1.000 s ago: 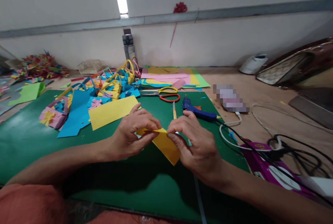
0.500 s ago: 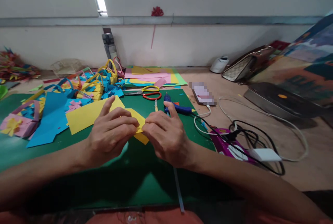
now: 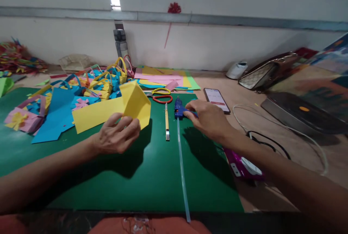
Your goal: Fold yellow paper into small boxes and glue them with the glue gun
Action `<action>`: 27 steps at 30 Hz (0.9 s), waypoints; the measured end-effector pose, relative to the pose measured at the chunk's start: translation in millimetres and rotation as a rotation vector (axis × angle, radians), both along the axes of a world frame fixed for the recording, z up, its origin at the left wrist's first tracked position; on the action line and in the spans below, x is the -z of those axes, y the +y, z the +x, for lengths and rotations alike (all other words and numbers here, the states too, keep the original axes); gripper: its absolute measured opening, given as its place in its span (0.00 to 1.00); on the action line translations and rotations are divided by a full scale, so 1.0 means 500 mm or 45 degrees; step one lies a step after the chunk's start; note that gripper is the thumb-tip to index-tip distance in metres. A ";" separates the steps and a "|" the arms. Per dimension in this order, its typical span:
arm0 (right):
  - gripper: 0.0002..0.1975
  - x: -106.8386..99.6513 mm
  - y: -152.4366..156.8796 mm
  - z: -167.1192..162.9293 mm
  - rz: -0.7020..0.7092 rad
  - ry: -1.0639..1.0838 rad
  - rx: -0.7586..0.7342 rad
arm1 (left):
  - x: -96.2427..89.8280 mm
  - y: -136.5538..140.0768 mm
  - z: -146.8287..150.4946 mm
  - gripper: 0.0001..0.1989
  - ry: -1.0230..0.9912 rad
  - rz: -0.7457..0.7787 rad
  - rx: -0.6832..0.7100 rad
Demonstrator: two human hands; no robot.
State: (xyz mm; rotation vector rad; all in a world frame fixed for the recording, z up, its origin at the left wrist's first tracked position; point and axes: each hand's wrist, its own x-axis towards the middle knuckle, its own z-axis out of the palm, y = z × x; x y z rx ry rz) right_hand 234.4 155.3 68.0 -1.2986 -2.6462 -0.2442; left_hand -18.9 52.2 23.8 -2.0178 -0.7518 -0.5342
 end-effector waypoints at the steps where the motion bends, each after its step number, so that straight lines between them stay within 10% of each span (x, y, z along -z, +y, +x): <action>1: 0.10 0.008 0.008 0.001 -0.024 -0.151 0.041 | 0.015 0.008 0.008 0.05 0.018 -0.053 -0.042; 15: 0.18 0.081 0.106 0.025 -0.143 -0.422 0.064 | 0.091 0.033 0.019 0.13 -0.402 -0.790 -0.367; 27: 0.26 0.015 0.086 0.010 -0.239 0.083 -0.009 | 0.088 0.028 0.024 0.13 -0.403 -0.651 -0.386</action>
